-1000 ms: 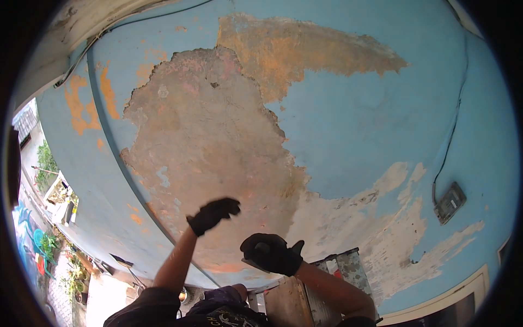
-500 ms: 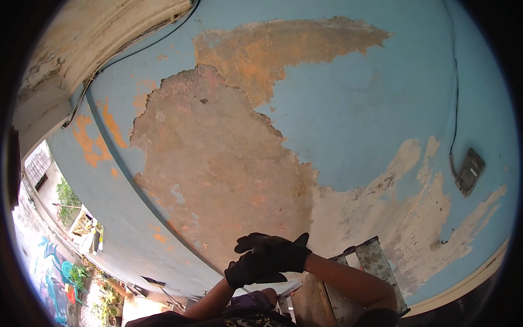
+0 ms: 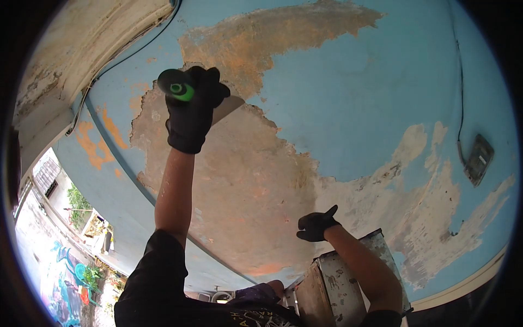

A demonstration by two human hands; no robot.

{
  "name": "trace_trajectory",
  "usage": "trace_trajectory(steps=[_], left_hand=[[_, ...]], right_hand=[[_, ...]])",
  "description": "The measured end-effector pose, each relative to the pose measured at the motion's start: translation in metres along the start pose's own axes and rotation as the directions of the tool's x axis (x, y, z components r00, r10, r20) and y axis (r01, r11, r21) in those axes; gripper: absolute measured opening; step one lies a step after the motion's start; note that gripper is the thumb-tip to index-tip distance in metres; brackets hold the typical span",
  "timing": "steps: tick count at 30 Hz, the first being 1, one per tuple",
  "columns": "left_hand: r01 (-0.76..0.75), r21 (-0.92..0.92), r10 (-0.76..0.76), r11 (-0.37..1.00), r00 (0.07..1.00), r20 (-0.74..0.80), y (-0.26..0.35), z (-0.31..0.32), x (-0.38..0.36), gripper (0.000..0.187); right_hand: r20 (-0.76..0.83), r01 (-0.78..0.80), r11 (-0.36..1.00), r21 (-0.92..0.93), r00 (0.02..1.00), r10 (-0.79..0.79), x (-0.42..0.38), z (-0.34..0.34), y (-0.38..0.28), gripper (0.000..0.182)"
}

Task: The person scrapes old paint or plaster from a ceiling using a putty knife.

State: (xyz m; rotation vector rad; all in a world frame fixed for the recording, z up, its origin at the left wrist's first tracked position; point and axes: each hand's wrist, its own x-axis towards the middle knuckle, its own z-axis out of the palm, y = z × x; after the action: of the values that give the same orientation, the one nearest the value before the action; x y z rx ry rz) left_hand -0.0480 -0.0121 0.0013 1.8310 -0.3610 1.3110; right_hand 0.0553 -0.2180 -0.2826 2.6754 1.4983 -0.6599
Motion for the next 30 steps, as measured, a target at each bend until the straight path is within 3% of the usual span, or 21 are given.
trace_trajectory(steps=[2,3,4,6,7,8,10,11,12,14,17,20,27,30], left_hand=[[-0.101,0.137,0.099,0.985,0.995,0.026,-0.019,0.012,0.013,0.011],[-0.129,0.309,0.099,0.942,0.989,0.111,-0.024,0.017,0.016,0.015],[-0.124,0.317,0.090,0.940,0.989,0.119,-0.030,0.017,0.015,0.015],[-0.168,0.539,0.088,0.825,0.981,0.171,-0.032,0.019,0.017,0.017],[-0.381,0.482,0.301,0.789,0.924,0.237,-0.026,0.018,0.017,0.017],[-0.387,0.480,0.304,0.787,0.921,0.244,-0.021,0.018,0.021,0.017],[-0.213,0.441,0.156,0.872,0.975,0.161,-0.019,0.016,0.021,0.016],[-0.383,0.460,0.319,0.801,0.923,0.214,-0.033,0.018,0.022,0.014],[-0.377,0.463,0.308,0.803,0.926,0.218,-0.035,0.019,0.021,0.014],[-0.249,0.478,0.136,0.842,0.956,0.258,-0.038,0.020,0.023,0.013],[-0.223,0.422,0.169,0.879,0.972,0.163,-0.029,0.020,0.024,0.014],[-0.193,0.419,0.132,0.887,0.977,0.170,-0.040,0.019,0.024,0.013],[-0.383,0.570,0.302,0.727,0.924,0.236,-0.043,0.013,0.016,0.010],[-0.219,0.506,0.102,0.834,0.963,0.250,-0.041,0.016,0.017,0.009]], right_hand=[[-0.019,0.013,0.999,0.049,1.000,-0.012,0.010,0.013,-0.001,0.049],[0.009,0.042,0.997,0.063,0.999,-0.042,0.004,0.007,-0.007,0.049],[0.038,0.068,0.994,0.080,0.997,-0.072,0.001,0.005,-0.011,0.049],[0.000,0.058,0.996,0.062,0.998,-0.058,0.009,0.017,-0.001,0.049],[-0.048,0.040,0.999,0.036,0.998,-0.038,0.015,0.019,0.006,0.048],[-0.053,0.040,0.998,0.042,0.998,-0.038,0.021,0.020,0.012,0.048],[-0.042,-0.006,0.999,-0.035,0.999,0.004,0.025,0.025,0.016,0.048],[-0.032,-0.002,1.000,-0.029,0.999,0.001,0.026,0.028,0.016,0.048],[-0.030,0.005,1.000,-0.013,1.000,-0.005,0.023,0.026,0.014,0.049],[-0.033,0.009,1.000,0.007,0.999,-0.009,0.022,0.026,0.013,0.049],[-0.040,0.040,0.999,0.004,0.998,-0.040,0.027,0.029,0.016,0.048],[-0.104,0.064,0.998,0.015,0.993,-0.062,0.026,0.035,0.018,0.045],[-0.119,0.071,0.997,0.029,0.991,-0.067,0.028,0.036,0.021,0.045],[-0.101,0.031,1.000,-0.007,0.994,-0.031,0.032,0.036,0.020,0.045]])
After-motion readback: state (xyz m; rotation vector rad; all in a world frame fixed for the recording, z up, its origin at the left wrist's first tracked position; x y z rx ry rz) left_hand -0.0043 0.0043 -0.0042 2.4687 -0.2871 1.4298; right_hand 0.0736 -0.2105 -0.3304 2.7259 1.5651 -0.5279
